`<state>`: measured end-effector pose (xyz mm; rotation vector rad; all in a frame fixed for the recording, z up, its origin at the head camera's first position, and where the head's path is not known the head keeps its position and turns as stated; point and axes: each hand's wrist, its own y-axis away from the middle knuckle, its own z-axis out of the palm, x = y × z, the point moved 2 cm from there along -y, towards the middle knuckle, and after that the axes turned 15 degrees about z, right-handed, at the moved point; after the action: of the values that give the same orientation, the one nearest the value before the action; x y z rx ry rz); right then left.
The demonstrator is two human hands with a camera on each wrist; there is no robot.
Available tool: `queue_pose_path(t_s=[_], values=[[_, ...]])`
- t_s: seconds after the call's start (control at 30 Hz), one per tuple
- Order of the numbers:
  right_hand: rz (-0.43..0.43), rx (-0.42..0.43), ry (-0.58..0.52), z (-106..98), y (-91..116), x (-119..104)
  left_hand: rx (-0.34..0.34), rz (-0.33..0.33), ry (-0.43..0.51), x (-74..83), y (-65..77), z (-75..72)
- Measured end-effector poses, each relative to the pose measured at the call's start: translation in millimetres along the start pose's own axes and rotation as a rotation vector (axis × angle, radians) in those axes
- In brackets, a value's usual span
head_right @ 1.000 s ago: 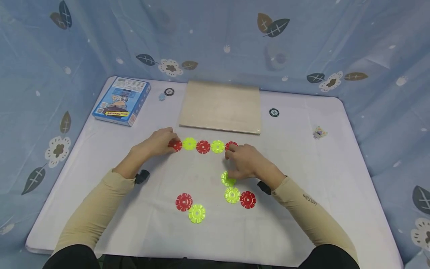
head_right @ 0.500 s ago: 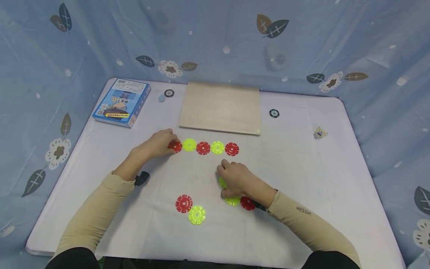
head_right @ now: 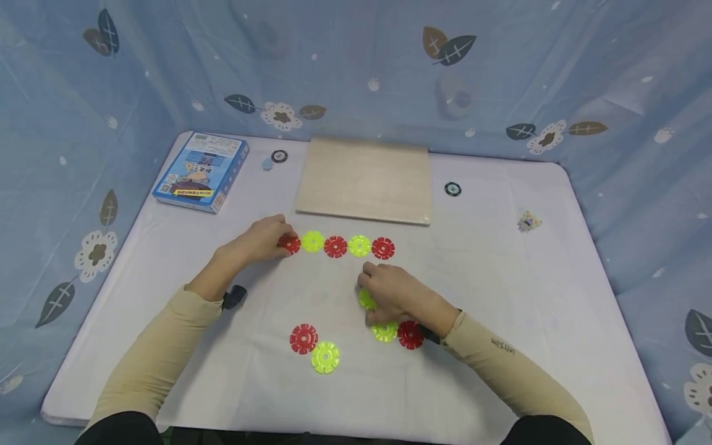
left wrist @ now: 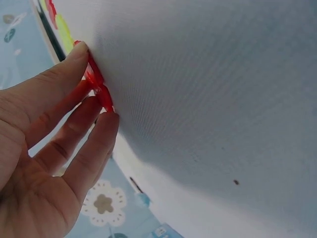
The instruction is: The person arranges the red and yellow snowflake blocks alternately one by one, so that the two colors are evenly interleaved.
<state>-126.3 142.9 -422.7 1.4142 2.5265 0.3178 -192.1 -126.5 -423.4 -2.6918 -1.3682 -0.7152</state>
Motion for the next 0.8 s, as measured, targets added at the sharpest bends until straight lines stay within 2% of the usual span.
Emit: queue_pose_path(t_s=[0.17, 0.33, 0.57, 0.8], values=[[0.015, -0.014, -0.015, -4, 0, 3, 0.000, -0.005, 0.006, -1.2, 0.8, 1.0], [0.044, 0.007, -0.046, -10, 4, 13, 0.004, -0.012, 0.014, -0.2, 1.6, -0.1], [0.130, 0.086, -0.099, -14, 3, 51, 0.015, -0.010, 0.010, 0.4, 2.2, -0.4], [0.220, 0.093, -0.106, -14, -13, 86, 0.017, -0.014, 0.017, 1.0, 2.8, -0.1]])
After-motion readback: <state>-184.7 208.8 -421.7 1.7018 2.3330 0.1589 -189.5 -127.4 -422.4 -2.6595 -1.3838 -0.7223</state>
